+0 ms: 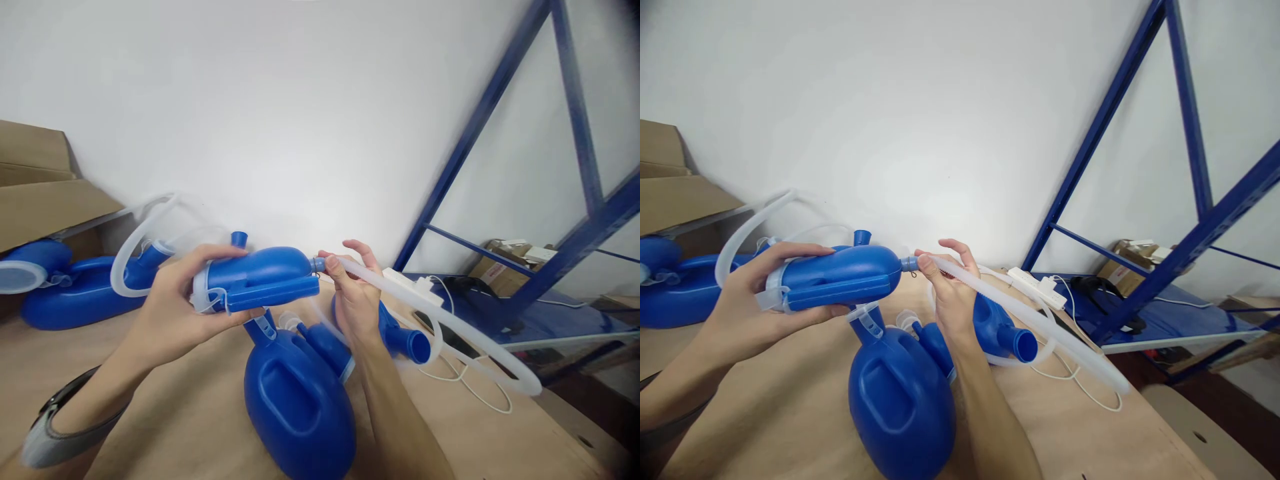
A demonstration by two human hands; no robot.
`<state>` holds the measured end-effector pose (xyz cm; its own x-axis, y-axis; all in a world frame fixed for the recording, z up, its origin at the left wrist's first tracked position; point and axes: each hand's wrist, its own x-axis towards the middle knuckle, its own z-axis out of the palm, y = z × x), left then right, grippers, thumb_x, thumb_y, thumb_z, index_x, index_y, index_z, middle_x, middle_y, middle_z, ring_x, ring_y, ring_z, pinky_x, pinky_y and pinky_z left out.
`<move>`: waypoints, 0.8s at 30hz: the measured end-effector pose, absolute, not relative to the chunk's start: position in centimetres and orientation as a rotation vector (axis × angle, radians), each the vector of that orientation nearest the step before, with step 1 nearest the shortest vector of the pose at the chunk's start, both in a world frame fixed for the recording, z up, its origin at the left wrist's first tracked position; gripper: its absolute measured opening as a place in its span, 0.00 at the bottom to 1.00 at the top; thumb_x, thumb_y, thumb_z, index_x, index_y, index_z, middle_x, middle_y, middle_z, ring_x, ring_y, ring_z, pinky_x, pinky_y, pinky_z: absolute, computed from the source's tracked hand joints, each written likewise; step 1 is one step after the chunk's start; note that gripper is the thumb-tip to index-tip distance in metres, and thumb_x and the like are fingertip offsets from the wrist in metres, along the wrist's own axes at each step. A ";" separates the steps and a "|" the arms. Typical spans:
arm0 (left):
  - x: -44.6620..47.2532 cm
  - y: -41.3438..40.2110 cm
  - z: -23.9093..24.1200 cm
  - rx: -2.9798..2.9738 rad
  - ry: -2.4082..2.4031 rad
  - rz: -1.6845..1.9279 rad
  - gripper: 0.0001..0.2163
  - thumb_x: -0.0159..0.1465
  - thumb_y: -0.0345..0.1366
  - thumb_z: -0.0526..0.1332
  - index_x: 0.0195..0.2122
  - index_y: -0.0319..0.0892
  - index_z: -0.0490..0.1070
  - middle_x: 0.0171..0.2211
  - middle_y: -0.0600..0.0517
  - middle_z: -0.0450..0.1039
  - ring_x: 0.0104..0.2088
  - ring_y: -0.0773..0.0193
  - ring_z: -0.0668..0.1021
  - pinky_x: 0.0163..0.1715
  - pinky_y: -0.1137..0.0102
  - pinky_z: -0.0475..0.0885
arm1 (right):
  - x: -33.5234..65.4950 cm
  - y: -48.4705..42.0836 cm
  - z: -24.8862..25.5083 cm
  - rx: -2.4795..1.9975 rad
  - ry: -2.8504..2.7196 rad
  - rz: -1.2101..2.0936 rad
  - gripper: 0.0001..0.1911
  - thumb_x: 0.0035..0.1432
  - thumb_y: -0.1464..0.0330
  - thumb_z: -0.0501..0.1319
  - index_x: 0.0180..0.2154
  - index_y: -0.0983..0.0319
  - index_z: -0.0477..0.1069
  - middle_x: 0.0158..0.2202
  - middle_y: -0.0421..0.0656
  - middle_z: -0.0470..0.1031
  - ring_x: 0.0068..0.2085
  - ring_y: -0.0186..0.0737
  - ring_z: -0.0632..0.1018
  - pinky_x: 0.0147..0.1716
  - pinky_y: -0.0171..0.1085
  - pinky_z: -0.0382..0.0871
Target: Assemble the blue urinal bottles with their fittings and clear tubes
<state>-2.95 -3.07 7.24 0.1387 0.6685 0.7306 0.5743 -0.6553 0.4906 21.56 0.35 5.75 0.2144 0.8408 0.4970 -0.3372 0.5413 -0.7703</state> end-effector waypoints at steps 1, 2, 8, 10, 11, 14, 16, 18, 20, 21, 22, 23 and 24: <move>-2.8 -3.1 7.2 2.279 1.270 1.551 0.26 0.54 0.53 0.77 0.52 0.55 0.76 0.46 0.55 0.83 0.42 0.51 0.84 0.41 0.61 0.81 | 21.3 0.3 5.7 -0.554 -1.033 0.874 0.28 0.49 0.57 0.80 0.45 0.54 0.68 0.30 0.36 0.85 0.43 0.46 0.87 0.54 0.48 0.78; -2.7 -3.2 7.2 2.249 1.288 1.548 0.26 0.54 0.54 0.77 0.51 0.55 0.76 0.46 0.55 0.83 0.44 0.50 0.84 0.42 0.61 0.81 | 21.1 0.4 5.6 -0.541 -1.017 0.875 0.28 0.49 0.57 0.80 0.43 0.54 0.66 0.29 0.35 0.84 0.42 0.46 0.87 0.53 0.48 0.78; -2.5 -3.2 7.5 2.099 1.365 1.528 0.26 0.53 0.56 0.76 0.50 0.54 0.76 0.47 0.57 0.82 0.48 0.48 0.83 0.49 0.58 0.81 | 21.6 1.2 5.7 -0.527 -1.011 0.984 0.25 0.46 0.56 0.81 0.37 0.56 0.71 0.35 0.38 0.84 0.39 0.39 0.84 0.47 0.42 0.78; -2.8 -3.1 7.6 2.108 1.366 1.515 0.26 0.53 0.56 0.76 0.49 0.53 0.76 0.48 0.56 0.81 0.48 0.47 0.83 0.51 0.56 0.81 | 22.1 1.4 5.9 -0.569 -1.035 1.000 0.22 0.43 0.58 0.82 0.34 0.57 0.73 0.35 0.38 0.82 0.38 0.37 0.82 0.45 0.39 0.78; -2.9 -3.0 7.7 2.111 1.366 1.508 0.26 0.53 0.56 0.76 0.50 0.53 0.76 0.49 0.56 0.81 0.48 0.46 0.82 0.52 0.55 0.80 | 22.4 1.5 6.0 -0.593 -1.053 1.005 0.21 0.41 0.61 0.82 0.33 0.57 0.75 0.35 0.38 0.82 0.38 0.37 0.81 0.44 0.38 0.77; -3.1 -3.0 7.7 2.125 1.374 1.482 0.26 0.53 0.56 0.75 0.50 0.53 0.76 0.49 0.56 0.81 0.49 0.46 0.82 0.54 0.54 0.79 | 23.0 1.5 6.3 -0.631 -1.114 1.014 0.20 0.38 0.65 0.82 0.32 0.57 0.78 0.35 0.39 0.83 0.39 0.38 0.80 0.45 0.38 0.77; -3.1 -3.1 7.6 2.137 1.397 1.477 0.25 0.54 0.55 0.75 0.50 0.53 0.76 0.48 0.56 0.82 0.48 0.46 0.83 0.54 0.54 0.80 | 23.2 1.5 6.4 -0.653 -1.143 1.002 0.19 0.39 0.64 0.82 0.33 0.57 0.78 0.36 0.40 0.84 0.39 0.39 0.81 0.46 0.40 0.76; -3.1 -3.0 7.6 2.133 1.397 1.478 0.25 0.53 0.55 0.76 0.49 0.52 0.77 0.46 0.55 0.82 0.46 0.46 0.83 0.51 0.55 0.81 | 23.2 1.3 6.4 -0.672 -1.158 0.979 0.19 0.41 0.63 0.81 0.34 0.57 0.79 0.34 0.40 0.84 0.38 0.39 0.81 0.46 0.41 0.76; -3.2 -2.7 7.6 2.085 1.337 1.447 0.26 0.52 0.53 0.76 0.49 0.52 0.76 0.44 0.56 0.82 0.43 0.47 0.84 0.44 0.59 0.83 | 23.3 0.9 6.5 -0.672 -1.180 0.925 0.19 0.43 0.62 0.81 0.37 0.57 0.79 0.29 0.37 0.81 0.33 0.38 0.79 0.42 0.40 0.76; -3.3 -2.4 7.6 2.045 1.281 1.416 0.26 0.51 0.52 0.77 0.49 0.52 0.76 0.42 0.57 0.82 0.41 0.49 0.84 0.39 0.61 0.83 | 23.4 0.6 6.6 -0.666 -1.210 0.882 0.19 0.45 0.62 0.80 0.39 0.56 0.80 0.27 0.36 0.79 0.32 0.37 0.78 0.40 0.40 0.76; -3.4 -2.2 7.8 1.997 1.219 1.387 0.26 0.51 0.50 0.78 0.49 0.51 0.76 0.39 0.58 0.82 0.38 0.51 0.85 0.36 0.64 0.83 | 23.6 0.3 6.8 -0.662 -1.257 0.837 0.20 0.47 0.61 0.80 0.41 0.56 0.81 0.26 0.35 0.78 0.31 0.37 0.78 0.39 0.40 0.76; -3.7 -2.0 7.9 1.946 1.154 1.368 0.27 0.50 0.48 0.79 0.50 0.51 0.76 0.38 0.58 0.82 0.36 0.53 0.85 0.33 0.66 0.83 | 23.9 -0.1 7.1 -0.661 -1.315 0.803 0.20 0.48 0.61 0.80 0.43 0.55 0.81 0.27 0.36 0.79 0.31 0.38 0.79 0.39 0.40 0.77; -4.0 -2.0 8.1 1.895 1.096 1.368 0.27 0.50 0.46 0.79 0.50 0.51 0.76 0.38 0.58 0.82 0.35 0.54 0.84 0.30 0.68 0.82 | 24.3 -0.6 7.5 -0.658 -1.370 0.785 0.20 0.48 0.60 0.80 0.44 0.54 0.82 0.30 0.38 0.81 0.33 0.39 0.80 0.40 0.41 0.78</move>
